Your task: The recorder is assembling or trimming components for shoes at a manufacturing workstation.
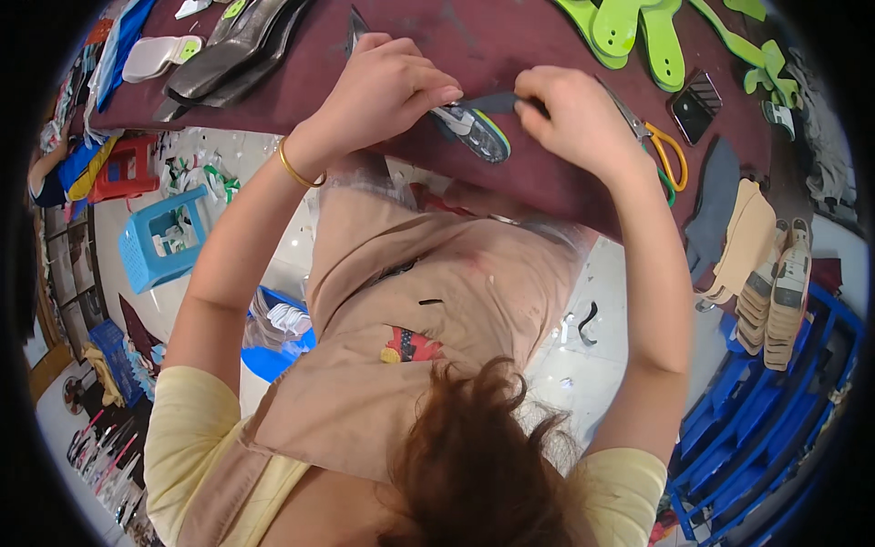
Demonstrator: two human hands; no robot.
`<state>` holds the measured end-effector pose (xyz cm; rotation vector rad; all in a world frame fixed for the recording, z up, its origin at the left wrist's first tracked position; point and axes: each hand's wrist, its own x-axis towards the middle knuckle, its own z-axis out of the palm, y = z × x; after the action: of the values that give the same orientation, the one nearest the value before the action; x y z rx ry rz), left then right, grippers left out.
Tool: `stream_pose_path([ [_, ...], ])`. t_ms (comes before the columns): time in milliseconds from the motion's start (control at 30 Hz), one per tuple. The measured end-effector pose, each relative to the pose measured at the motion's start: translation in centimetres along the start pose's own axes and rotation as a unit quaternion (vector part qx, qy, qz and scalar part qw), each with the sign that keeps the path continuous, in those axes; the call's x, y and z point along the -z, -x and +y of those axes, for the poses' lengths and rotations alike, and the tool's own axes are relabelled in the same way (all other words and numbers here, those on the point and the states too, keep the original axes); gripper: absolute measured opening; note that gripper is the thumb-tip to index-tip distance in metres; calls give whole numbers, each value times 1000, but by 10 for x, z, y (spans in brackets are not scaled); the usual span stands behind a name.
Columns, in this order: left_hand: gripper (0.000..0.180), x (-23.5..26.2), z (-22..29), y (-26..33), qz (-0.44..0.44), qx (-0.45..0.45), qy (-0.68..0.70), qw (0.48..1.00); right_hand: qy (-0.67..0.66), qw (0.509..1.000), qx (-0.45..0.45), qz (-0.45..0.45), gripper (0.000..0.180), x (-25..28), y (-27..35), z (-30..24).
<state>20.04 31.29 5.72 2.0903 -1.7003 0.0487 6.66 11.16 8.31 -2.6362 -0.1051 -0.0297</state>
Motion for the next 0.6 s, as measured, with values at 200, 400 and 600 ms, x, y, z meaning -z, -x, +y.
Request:
stream_pose_path([
  [200, 18, -3, -2, -7, -8, 0, -1, 1000, -217, 965, -57, -137, 19, -8, -4, 11],
  [400, 17, 1, 0, -9, -40, 9, -4, 999, -423, 860, -155, -239, 32, -3, -15, 11],
  [600, 17, -1, 1, -9, -30, 8, -1, 1000, -366, 883, -277, -100, 22, -6, -24, 12],
])
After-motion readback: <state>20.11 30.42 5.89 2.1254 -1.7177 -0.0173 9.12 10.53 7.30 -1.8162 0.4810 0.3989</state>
